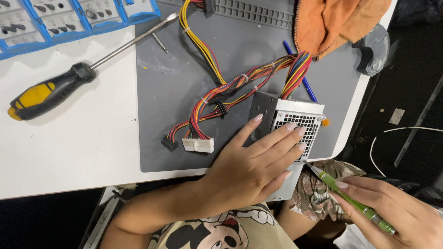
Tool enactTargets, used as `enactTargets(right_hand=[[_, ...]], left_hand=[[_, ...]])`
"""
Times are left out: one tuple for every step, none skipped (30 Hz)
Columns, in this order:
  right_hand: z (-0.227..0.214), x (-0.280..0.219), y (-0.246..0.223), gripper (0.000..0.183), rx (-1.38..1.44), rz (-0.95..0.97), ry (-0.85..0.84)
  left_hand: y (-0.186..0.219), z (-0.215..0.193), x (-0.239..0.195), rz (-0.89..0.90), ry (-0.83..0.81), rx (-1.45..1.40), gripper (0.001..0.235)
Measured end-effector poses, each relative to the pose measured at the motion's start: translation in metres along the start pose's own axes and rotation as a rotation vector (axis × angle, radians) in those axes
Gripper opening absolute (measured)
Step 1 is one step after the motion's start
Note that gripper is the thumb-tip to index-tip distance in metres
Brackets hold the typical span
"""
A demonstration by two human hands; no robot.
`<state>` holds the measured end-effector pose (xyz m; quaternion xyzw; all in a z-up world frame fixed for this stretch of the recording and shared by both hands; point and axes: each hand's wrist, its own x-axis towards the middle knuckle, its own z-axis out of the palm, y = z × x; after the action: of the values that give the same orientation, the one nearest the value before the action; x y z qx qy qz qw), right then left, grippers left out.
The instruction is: The person uses a green-handled screwdriver to tighten screws on a computer power supply unit. They reposition the unit and continue securing screws on different sides while handling the attached power cables.
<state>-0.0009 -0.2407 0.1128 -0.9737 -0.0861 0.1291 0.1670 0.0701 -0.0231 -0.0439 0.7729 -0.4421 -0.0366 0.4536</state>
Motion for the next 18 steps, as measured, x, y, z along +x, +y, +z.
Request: enactTargets(right_hand=[[-0.001,-0.001,0.003,0.029,-0.039,-0.089,-0.017],[0.002,-0.007,0.005,0.029,-0.040,-0.085,-0.019],[0.005,-0.013,0.007,0.024,-0.196,-0.084,0.015],[0.007,-0.020,0.010,0.020,-0.352,-0.085,0.047],[0.006,-0.020,0.004,0.020,-0.352,-0.083,0.044],[0.005,-0.021,-0.002,0.020,-0.495,-0.051,-0.029],[0.003,-0.021,-0.008,0.023,-0.637,-0.018,-0.102],[0.005,-0.023,-0.003,0.023,-0.638,-0.016,-0.106],[0.006,-0.026,0.002,0.024,-0.716,-0.146,-0.116],[0.007,-0.028,0.008,0.025,-0.793,-0.279,-0.126],[0.007,-0.027,0.007,0.025,-0.793,-0.279,-0.131],[0.008,-0.025,0.007,0.024,-0.827,-0.338,-0.157],[0.008,-0.024,0.006,0.023,-0.860,-0.398,-0.182],[0.008,-0.022,0.007,0.023,-0.860,-0.398,-0.186],[0.008,-0.020,0.008,0.022,-0.872,-0.445,-0.197],[0.008,-0.019,0.009,0.021,-0.884,-0.491,-0.208],[0.009,-0.019,0.007,0.021,-0.885,-0.491,-0.211],[0.009,-0.020,0.004,0.019,-0.907,-0.443,-0.238]], left_hand=[[-0.001,0.000,0.000,0.007,-0.002,-0.010,0.043],[-0.001,0.000,0.000,0.007,-0.003,-0.014,0.043],[-0.001,0.001,0.000,0.009,0.003,0.007,0.043],[-0.001,0.001,0.000,0.009,0.010,0.028,0.043],[-0.001,0.002,0.000,0.008,0.009,0.025,0.043],[-0.002,0.003,-0.001,0.011,0.010,0.023,0.043],[-0.002,0.004,-0.001,0.015,0.012,0.022,0.043],[-0.003,0.005,-0.001,0.014,0.010,0.017,0.043],[-0.003,0.007,-0.002,0.015,0.028,0.008,0.042],[-0.003,0.008,-0.002,0.015,0.048,-0.002,0.042],[-0.004,0.008,-0.002,0.013,0.049,-0.007,0.042],[-0.004,0.007,-0.002,0.016,0.051,-0.007,0.041],[-0.004,0.007,-0.002,0.019,0.053,-0.006,0.041],[-0.005,0.007,-0.002,0.018,0.054,-0.009,0.041],[-0.005,0.007,-0.002,0.019,0.055,-0.009,0.043],[-0.005,0.007,-0.002,0.022,0.056,-0.009,0.044],[-0.006,0.007,-0.002,0.021,0.057,-0.012,0.044],[-0.006,0.006,-0.002,0.028,0.054,-0.001,0.046]])
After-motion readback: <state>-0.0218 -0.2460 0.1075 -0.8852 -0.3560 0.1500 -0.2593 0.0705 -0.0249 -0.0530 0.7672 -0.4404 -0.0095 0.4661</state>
